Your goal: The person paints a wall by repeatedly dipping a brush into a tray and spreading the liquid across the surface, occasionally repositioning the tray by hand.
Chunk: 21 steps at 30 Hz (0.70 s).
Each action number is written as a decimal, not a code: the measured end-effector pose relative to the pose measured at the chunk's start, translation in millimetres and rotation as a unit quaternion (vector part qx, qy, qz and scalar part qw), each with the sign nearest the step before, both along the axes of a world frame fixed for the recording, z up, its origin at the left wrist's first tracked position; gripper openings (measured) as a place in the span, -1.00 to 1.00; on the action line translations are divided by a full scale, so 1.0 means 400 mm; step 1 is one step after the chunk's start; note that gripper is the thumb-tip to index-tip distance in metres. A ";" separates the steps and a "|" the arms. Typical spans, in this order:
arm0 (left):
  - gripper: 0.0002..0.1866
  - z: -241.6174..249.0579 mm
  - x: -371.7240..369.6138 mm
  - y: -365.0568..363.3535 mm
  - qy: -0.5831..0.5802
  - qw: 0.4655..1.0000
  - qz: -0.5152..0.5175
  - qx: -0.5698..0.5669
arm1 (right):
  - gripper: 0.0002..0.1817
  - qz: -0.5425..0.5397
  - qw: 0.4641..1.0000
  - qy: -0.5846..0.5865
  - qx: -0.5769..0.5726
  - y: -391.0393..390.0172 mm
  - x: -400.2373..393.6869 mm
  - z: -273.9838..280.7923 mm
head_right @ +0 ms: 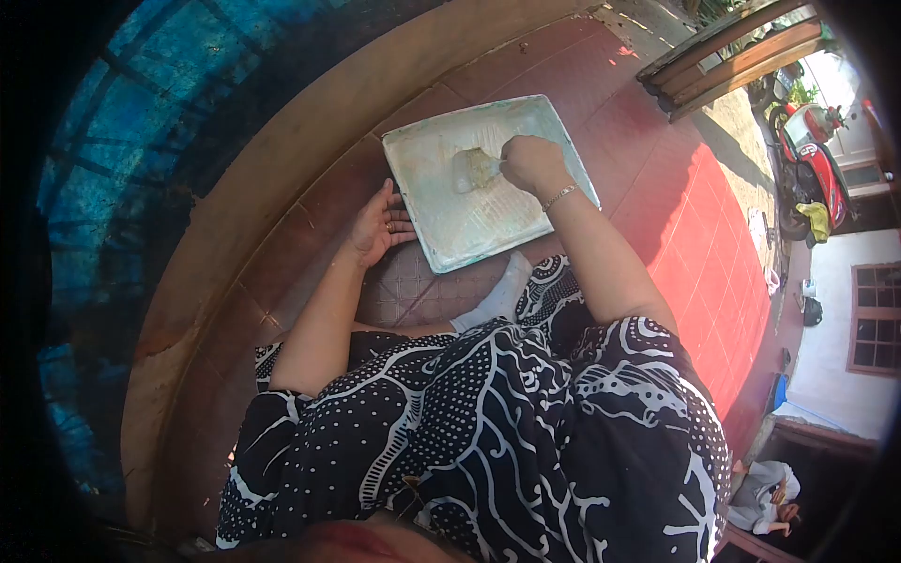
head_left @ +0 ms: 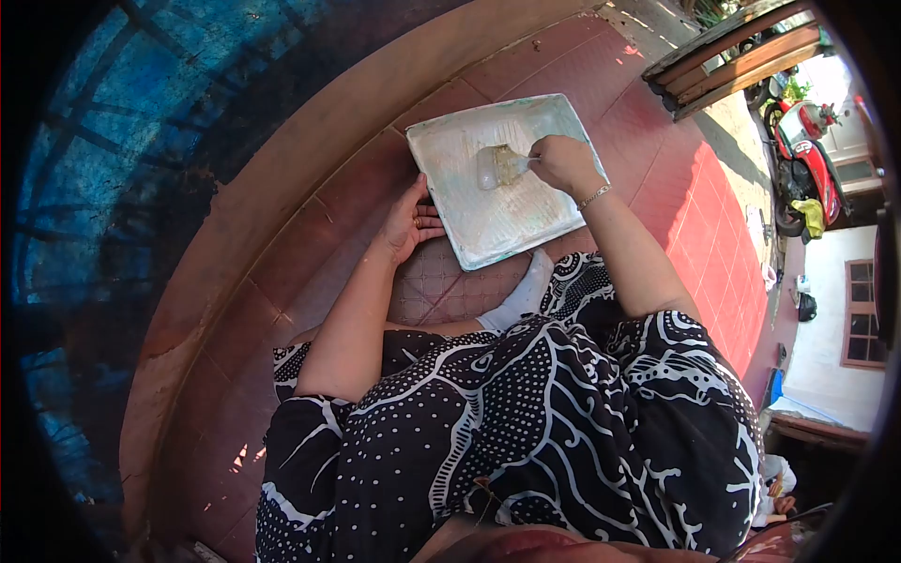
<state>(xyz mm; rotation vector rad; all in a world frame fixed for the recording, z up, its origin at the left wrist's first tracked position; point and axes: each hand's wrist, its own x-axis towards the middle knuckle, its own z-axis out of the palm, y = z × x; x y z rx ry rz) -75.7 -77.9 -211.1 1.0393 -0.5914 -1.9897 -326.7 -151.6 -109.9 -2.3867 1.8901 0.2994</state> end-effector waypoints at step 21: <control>0.09 -0.016 0.010 -0.013 -0.020 0.998 0.043 0.044 | -0.63 -0.273 0.611 -0.734 0.118 -0.052 -0.044 -0.018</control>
